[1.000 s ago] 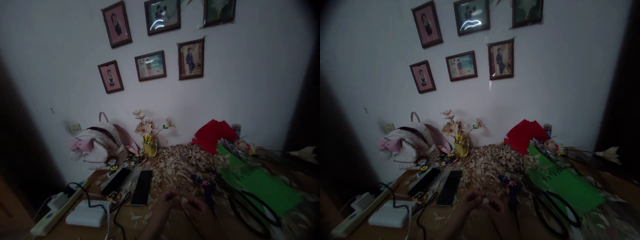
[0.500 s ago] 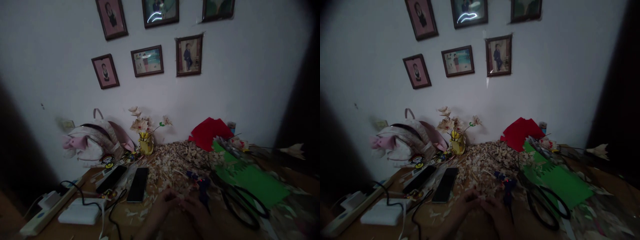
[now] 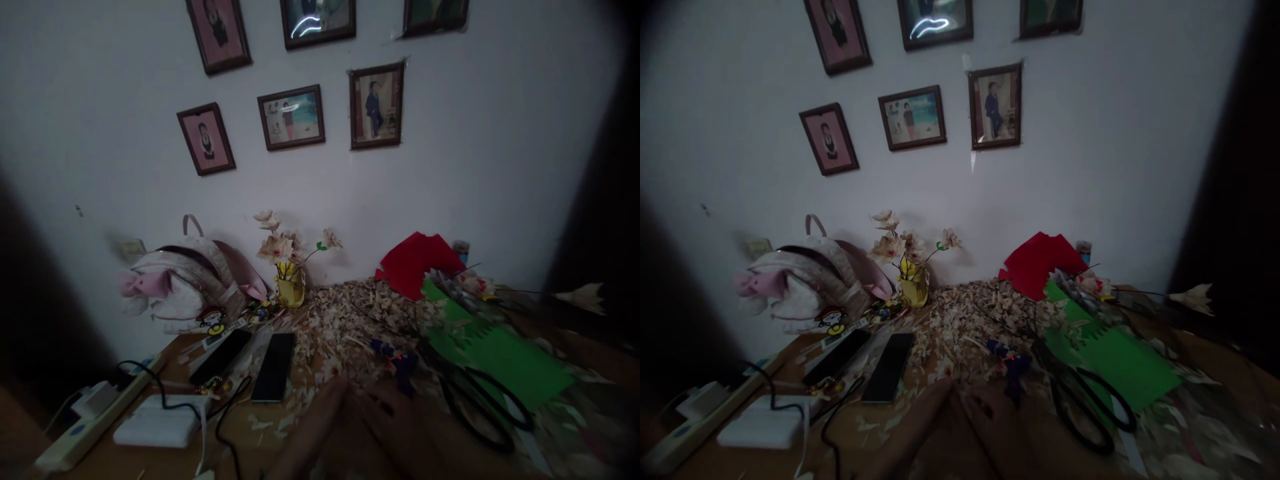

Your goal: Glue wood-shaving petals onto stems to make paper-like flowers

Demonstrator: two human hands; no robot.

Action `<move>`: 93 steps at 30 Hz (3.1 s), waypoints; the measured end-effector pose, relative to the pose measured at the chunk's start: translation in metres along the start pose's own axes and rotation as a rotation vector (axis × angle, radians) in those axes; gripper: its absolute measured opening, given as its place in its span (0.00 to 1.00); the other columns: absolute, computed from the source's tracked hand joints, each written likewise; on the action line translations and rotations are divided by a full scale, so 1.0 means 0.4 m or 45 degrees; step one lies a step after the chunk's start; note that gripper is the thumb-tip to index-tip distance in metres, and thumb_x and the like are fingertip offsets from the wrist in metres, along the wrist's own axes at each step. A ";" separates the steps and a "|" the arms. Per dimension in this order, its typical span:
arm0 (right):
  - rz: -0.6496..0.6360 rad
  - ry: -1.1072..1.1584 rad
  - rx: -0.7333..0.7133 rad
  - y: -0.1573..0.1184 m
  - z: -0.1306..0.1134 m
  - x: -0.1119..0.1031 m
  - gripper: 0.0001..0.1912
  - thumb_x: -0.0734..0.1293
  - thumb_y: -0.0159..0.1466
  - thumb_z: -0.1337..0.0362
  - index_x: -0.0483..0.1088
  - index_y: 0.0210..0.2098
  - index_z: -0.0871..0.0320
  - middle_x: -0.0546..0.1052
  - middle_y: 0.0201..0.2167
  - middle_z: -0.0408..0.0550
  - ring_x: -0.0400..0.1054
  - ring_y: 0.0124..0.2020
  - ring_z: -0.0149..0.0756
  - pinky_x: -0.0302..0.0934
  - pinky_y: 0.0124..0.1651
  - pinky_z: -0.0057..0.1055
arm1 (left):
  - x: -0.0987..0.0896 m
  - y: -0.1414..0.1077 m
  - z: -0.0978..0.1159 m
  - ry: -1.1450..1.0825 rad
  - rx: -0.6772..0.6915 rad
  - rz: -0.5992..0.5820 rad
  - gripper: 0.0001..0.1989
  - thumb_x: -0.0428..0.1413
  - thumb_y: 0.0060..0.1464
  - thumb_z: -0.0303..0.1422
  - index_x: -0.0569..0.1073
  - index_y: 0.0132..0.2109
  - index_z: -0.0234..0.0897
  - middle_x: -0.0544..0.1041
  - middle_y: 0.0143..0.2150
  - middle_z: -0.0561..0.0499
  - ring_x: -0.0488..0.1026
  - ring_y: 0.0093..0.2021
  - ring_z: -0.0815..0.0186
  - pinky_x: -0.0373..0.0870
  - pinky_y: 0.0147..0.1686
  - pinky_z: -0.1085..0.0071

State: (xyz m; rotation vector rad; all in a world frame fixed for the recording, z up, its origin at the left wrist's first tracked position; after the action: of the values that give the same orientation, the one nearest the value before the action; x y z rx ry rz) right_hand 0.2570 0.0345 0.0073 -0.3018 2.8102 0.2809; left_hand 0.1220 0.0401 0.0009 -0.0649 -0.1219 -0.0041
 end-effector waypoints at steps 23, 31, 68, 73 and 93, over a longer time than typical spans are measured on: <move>-0.168 -0.850 0.140 -0.025 0.031 0.034 0.11 0.56 0.58 0.63 0.69 0.28 0.57 0.76 0.30 0.51 0.70 0.33 0.43 0.55 0.33 0.34 | -0.105 0.030 0.059 -0.134 0.176 0.319 0.14 0.60 0.36 0.42 0.69 0.26 0.37 0.69 0.16 0.58 0.64 0.18 0.70 0.57 0.22 0.74; 0.031 -0.533 0.121 -0.011 0.021 -0.004 0.07 0.55 0.58 0.62 0.62 0.29 0.55 0.73 0.24 0.44 0.67 0.26 0.35 0.54 0.29 0.29 | -0.130 0.026 0.053 -0.305 0.173 0.413 0.14 0.61 0.35 0.40 0.67 0.27 0.38 0.67 0.19 0.61 0.62 0.18 0.74 0.56 0.20 0.76; 0.145 0.004 0.046 -0.027 0.032 0.022 0.16 0.56 0.57 0.50 0.62 0.25 0.56 0.64 0.17 0.38 0.58 0.21 0.31 0.51 0.25 0.25 | -0.143 0.029 0.073 -0.475 0.184 0.430 0.17 0.67 0.26 0.31 0.70 0.28 0.36 0.73 0.21 0.57 0.70 0.23 0.71 0.65 0.26 0.76; 0.134 -0.197 -0.020 -0.018 0.043 0.027 0.13 0.56 0.56 0.53 0.62 0.24 0.56 0.62 0.17 0.38 0.57 0.21 0.30 0.48 0.24 0.26 | -0.130 0.025 0.081 -0.522 0.182 0.389 0.18 0.67 0.25 0.29 0.70 0.28 0.35 0.74 0.20 0.57 0.69 0.21 0.72 0.63 0.24 0.77; 0.142 -0.301 -0.105 -0.014 0.062 0.042 0.14 0.55 0.57 0.53 0.66 0.27 0.55 0.73 0.21 0.43 0.66 0.24 0.33 0.58 0.28 0.26 | -0.128 0.015 0.071 -0.678 0.120 0.401 0.15 0.65 0.28 0.31 0.72 0.29 0.35 0.72 0.22 0.57 0.70 0.22 0.74 0.66 0.27 0.78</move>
State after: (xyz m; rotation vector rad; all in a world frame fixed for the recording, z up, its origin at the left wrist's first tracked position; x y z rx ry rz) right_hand 0.2495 0.0319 -0.0220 -0.1202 2.5895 0.4286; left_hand 0.0678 0.0480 0.0225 0.0114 -0.6428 0.3350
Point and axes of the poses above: each hand's wrist, its own y-axis towards the middle knuckle, its own x-axis out of the palm, z = x × y, the point moved 9 cm from there along y, towards the middle knuckle
